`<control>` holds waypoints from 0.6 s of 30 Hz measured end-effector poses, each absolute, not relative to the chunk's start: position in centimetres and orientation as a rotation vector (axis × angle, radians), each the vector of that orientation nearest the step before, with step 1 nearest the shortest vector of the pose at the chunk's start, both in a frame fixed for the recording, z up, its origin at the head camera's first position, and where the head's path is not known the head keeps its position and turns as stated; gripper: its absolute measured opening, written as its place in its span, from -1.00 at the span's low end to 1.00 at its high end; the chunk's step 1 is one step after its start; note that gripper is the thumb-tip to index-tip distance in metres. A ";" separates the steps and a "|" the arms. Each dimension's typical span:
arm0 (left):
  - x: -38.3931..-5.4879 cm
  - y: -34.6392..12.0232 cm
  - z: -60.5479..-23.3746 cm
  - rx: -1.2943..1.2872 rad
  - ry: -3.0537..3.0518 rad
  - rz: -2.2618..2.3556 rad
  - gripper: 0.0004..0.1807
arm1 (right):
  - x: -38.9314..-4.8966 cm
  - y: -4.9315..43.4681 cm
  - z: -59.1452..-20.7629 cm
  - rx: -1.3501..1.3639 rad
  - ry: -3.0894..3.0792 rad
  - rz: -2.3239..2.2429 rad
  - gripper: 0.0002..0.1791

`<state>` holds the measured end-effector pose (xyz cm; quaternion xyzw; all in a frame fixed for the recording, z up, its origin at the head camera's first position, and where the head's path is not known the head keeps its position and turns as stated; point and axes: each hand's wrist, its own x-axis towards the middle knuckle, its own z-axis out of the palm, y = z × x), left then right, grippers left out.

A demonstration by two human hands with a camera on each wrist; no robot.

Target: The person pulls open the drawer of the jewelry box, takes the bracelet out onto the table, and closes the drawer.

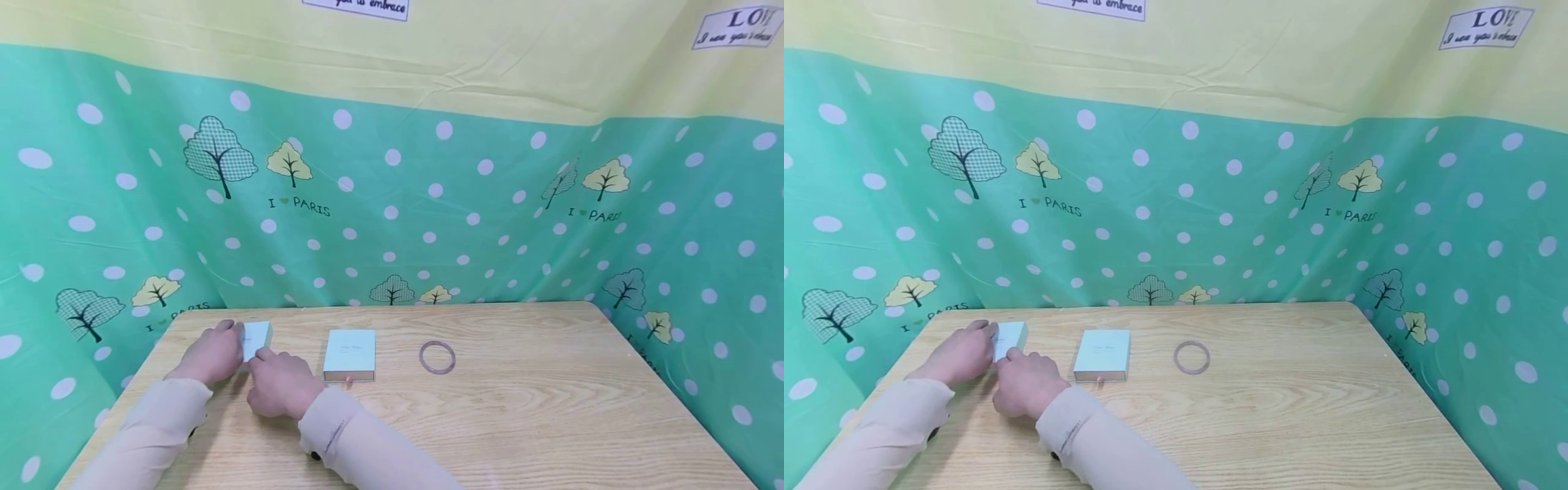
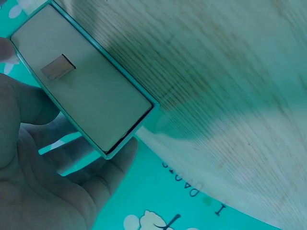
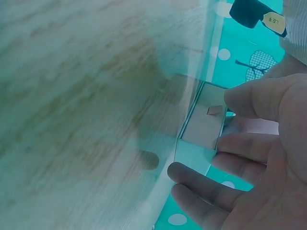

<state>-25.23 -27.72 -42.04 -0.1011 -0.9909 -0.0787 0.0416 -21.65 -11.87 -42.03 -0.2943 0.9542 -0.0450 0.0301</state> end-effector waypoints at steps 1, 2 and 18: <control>-25.2 -27.7 -42.1 -0.310 -3.031 -0.242 -0.51 | -21.6 -11.8 -42.0 -0.911 2.942 -0.139 -0.58; -25.2 -27.7 -42.1 -0.315 -3.028 -0.238 -0.51 | -21.6 -11.8 -42.0 -0.914 2.942 -0.139 -0.58; -24.8 -27.3 -42.1 -0.345 -3.013 -0.244 -0.53 | -21.3 -11.3 -41.8 -0.928 2.920 -0.149 -0.55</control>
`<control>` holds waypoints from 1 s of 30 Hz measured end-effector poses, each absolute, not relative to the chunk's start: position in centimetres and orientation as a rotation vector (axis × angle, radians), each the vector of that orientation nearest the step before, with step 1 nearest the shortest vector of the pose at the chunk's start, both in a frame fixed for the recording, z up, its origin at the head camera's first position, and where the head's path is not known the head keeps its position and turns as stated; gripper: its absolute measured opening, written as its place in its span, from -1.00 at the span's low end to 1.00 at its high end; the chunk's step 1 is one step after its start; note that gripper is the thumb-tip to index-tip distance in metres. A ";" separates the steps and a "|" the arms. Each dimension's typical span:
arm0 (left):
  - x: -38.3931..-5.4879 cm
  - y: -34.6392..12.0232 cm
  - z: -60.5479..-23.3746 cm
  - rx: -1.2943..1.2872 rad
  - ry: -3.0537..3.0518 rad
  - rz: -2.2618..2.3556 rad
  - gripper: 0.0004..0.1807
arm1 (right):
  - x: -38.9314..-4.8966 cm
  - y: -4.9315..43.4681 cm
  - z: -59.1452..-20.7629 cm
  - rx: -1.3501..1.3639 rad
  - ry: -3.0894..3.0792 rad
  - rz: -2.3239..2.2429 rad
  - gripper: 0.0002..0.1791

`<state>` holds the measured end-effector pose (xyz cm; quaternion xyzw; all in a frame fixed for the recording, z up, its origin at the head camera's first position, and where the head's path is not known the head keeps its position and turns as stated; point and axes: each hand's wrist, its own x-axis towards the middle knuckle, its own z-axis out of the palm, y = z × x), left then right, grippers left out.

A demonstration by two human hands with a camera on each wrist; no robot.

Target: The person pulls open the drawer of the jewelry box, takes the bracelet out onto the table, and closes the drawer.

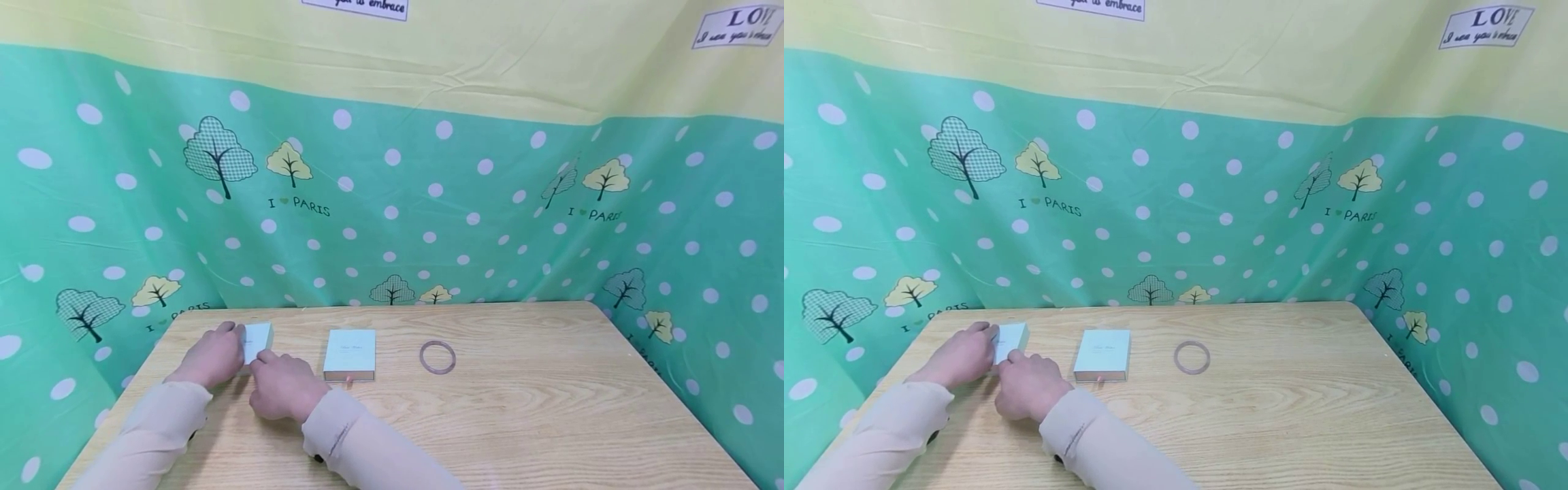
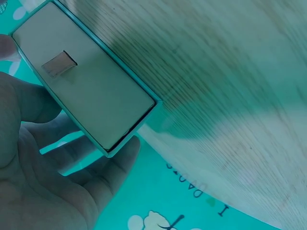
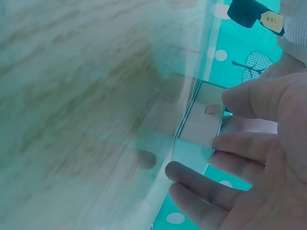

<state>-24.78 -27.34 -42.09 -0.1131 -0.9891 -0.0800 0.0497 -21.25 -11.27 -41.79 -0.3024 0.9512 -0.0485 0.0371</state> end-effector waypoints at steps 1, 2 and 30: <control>-24.7 -27.3 -42.1 -0.347 -3.010 -0.237 -0.53 | -21.2 -11.2 -41.8 -0.927 2.919 -0.151 -0.55; -24.7 -27.3 -42.1 -0.345 -3.010 -0.235 -0.53 | -21.2 -11.2 -41.8 -0.927 2.917 -0.154 -0.55; -24.1 -27.0 -42.1 -0.372 -2.985 -0.202 -0.54 | -20.7 -10.8 -41.8 -0.936 2.916 -0.151 -0.57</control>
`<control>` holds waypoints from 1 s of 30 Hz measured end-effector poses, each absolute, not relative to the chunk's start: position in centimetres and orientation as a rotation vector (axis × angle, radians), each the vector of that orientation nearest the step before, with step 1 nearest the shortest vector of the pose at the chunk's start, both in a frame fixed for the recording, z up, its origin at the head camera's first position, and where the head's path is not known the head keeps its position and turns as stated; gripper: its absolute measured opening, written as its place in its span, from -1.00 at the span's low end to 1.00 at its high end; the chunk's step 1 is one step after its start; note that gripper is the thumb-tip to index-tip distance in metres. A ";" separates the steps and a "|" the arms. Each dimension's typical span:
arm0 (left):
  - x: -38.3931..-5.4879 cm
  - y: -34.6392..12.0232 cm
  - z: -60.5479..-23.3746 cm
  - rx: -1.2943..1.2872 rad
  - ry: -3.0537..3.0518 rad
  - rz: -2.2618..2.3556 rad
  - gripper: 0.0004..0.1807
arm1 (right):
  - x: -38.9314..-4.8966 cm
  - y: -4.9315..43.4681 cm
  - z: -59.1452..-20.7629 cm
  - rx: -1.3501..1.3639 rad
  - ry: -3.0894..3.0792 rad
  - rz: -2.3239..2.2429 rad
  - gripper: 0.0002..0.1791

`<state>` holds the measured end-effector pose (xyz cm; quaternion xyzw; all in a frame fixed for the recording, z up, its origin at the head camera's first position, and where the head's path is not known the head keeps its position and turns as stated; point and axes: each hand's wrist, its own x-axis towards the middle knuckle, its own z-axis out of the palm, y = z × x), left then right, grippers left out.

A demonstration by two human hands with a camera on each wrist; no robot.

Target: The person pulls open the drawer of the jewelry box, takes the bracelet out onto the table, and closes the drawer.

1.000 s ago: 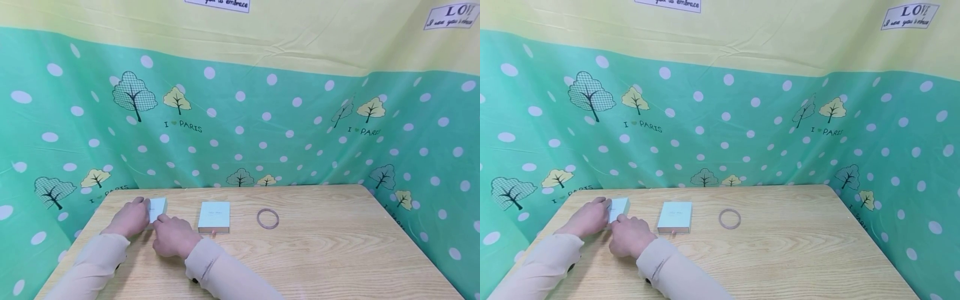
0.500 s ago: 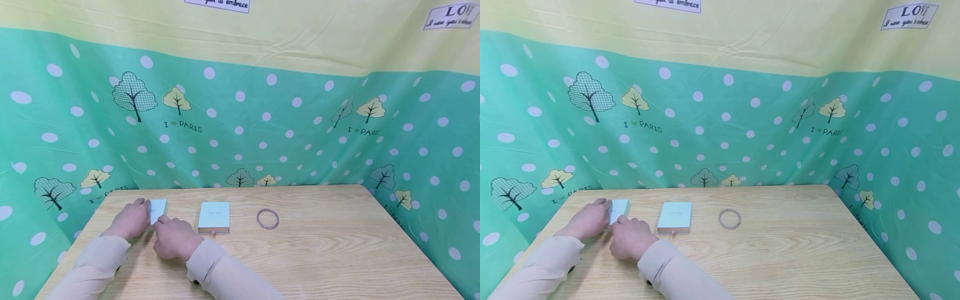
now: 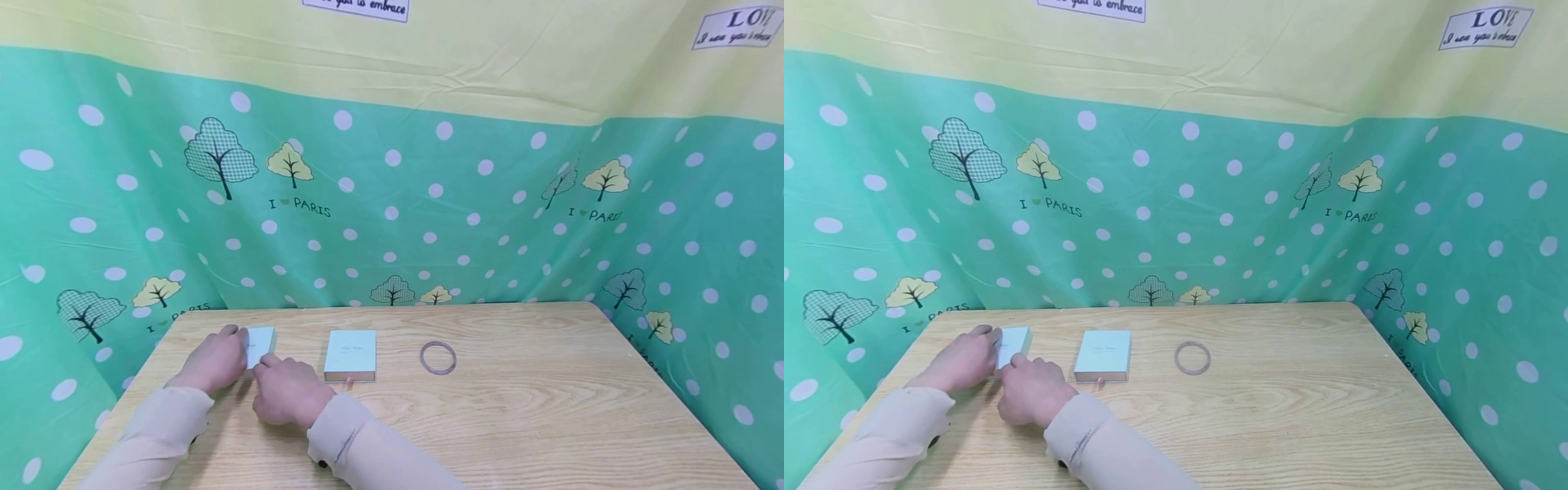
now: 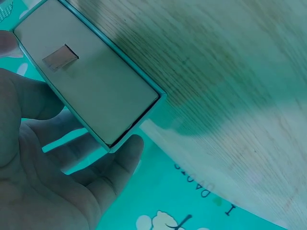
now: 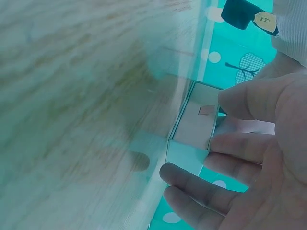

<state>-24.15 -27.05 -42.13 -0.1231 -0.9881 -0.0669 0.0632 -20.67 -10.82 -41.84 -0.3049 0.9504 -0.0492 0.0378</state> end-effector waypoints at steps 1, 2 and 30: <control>-24.1 -27.0 -42.1 -0.370 -2.986 -0.207 -0.54 | -20.7 -10.8 -41.9 -0.938 2.918 -0.147 -0.57; -24.1 -26.9 -42.1 -0.368 -2.987 -0.212 -0.54 | -20.7 -10.7 -41.9 -0.939 2.921 -0.145 -0.57; -23.4 -26.3 -42.0 -0.417 -2.973 -0.167 -0.57 | -19.8 -9.8 -41.9 -0.997 2.941 -0.118 -0.59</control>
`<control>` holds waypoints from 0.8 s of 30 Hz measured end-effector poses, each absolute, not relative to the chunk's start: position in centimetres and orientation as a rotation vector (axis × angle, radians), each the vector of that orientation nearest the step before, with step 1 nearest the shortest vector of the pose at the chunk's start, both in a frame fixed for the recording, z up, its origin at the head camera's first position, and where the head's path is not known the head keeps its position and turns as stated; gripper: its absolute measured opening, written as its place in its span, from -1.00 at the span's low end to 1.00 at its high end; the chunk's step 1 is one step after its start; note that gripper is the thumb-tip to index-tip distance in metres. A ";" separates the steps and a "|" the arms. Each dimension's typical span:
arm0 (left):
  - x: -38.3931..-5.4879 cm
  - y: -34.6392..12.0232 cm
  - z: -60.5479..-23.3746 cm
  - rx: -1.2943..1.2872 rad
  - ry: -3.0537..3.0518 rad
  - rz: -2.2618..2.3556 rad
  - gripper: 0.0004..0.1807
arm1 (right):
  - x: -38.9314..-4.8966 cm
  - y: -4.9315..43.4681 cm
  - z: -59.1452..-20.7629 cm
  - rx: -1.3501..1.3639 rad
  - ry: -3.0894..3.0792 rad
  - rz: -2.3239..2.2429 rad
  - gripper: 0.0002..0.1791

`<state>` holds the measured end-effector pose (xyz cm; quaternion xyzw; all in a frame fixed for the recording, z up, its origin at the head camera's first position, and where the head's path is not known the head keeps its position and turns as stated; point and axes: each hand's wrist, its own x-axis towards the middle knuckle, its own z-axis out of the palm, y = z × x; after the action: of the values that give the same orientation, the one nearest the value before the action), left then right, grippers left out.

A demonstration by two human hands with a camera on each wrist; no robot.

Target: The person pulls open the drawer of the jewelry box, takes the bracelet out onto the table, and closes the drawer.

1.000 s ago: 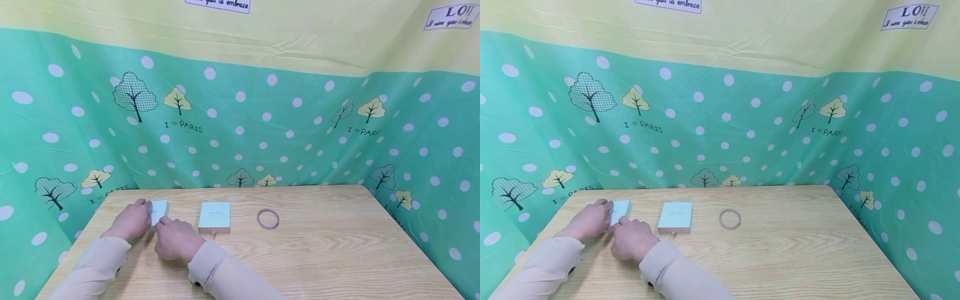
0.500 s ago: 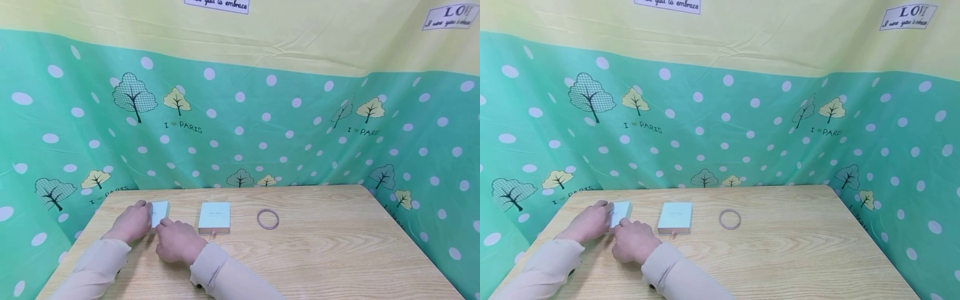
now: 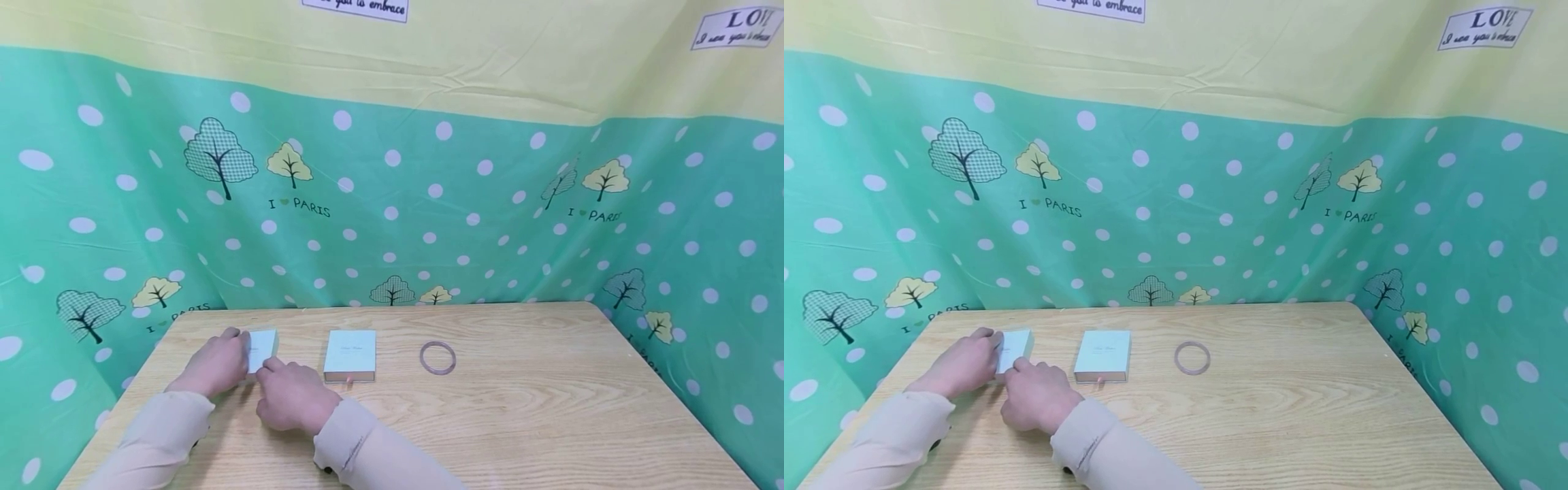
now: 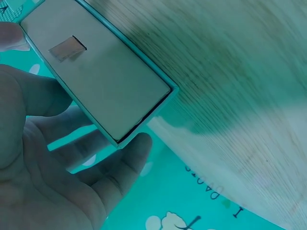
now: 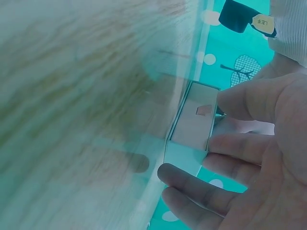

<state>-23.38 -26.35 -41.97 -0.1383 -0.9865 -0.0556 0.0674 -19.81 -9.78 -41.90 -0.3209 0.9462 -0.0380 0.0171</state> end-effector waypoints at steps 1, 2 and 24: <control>-23.4 -26.3 -42.0 -0.415 -2.973 -0.169 -0.57 | -19.8 -9.7 -41.9 -0.997 2.941 -0.119 -0.58; -23.4 -26.3 -42.1 -0.415 -2.972 -0.166 -0.57 | -19.8 -9.7 -41.9 -0.998 2.943 -0.121 -0.58; -23.3 -26.5 -41.8 -0.393 -3.007 -0.347 -0.57 | -19.4 -9.0 -41.8 -0.999 2.916 -0.151 -0.53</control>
<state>-23.33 -26.49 -41.82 -0.1286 -0.9842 -0.1134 0.0445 -19.44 -8.95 -41.81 -0.3234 0.9446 -0.0488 0.0276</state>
